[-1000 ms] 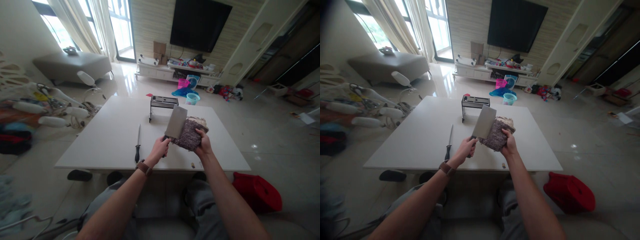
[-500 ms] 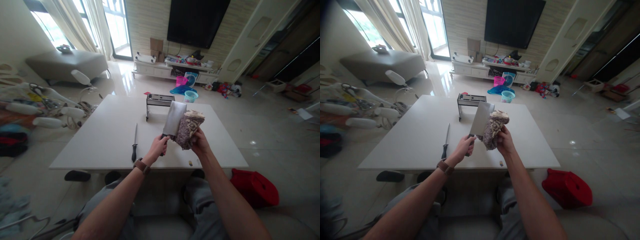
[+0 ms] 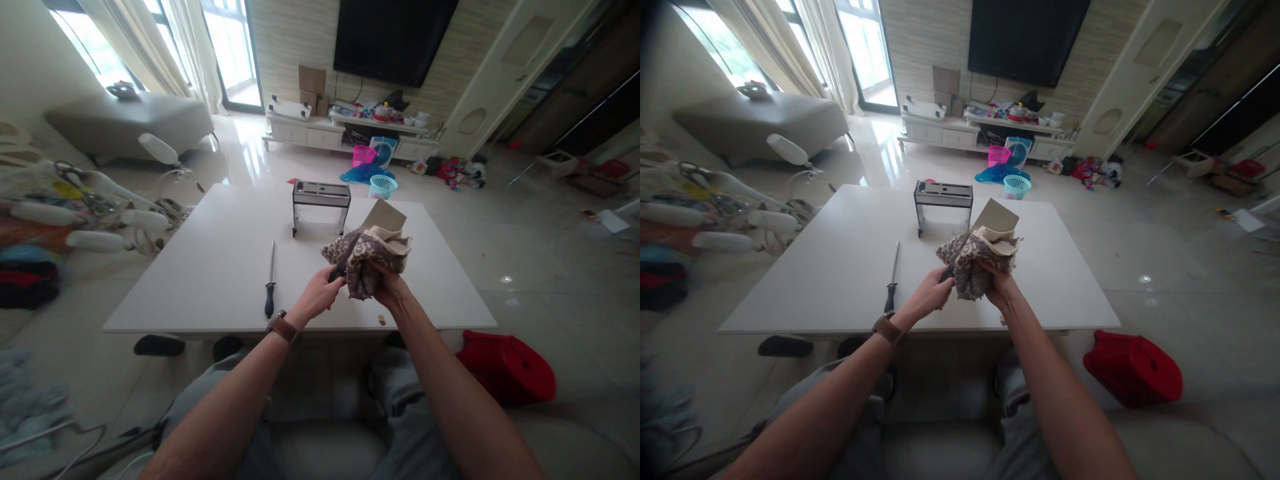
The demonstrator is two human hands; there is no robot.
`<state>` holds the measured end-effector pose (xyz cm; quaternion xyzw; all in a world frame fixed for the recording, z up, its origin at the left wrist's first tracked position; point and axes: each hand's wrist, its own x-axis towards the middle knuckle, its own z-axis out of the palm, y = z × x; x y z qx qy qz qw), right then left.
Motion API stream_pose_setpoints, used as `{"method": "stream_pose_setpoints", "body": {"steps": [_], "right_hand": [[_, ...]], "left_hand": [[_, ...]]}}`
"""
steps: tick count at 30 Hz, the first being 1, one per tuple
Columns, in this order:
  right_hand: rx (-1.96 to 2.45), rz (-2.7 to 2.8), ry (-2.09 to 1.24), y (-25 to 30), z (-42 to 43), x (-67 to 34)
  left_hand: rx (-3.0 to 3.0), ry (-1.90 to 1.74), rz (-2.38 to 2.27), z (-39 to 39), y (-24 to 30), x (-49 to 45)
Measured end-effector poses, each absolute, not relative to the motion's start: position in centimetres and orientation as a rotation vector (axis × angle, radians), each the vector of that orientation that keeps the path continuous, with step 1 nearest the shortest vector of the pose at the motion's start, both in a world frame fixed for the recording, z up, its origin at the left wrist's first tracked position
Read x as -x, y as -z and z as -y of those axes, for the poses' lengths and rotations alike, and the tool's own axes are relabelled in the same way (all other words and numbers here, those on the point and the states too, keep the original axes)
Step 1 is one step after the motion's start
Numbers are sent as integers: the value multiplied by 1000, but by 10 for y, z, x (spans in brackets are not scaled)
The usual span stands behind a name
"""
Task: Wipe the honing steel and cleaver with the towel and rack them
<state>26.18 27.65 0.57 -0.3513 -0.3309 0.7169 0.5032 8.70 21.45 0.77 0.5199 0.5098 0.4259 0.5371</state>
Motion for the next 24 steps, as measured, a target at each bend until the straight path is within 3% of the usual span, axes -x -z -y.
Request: {"method": "stream_pose_setpoints", "body": {"steps": [11,17,24], "right_hand": [[848,630,-1563,-19,-293,-277],[918,695,-1683,-11,-284,-270],[843,662,-1584,-12,-292,-271]], "left_hand": [[-1217,-993,-1195,-215,-16,-74],[-1226,-960,-1188,-214,-9,-78],[-1304,-880,-1237,-214,-17,-74]]}}
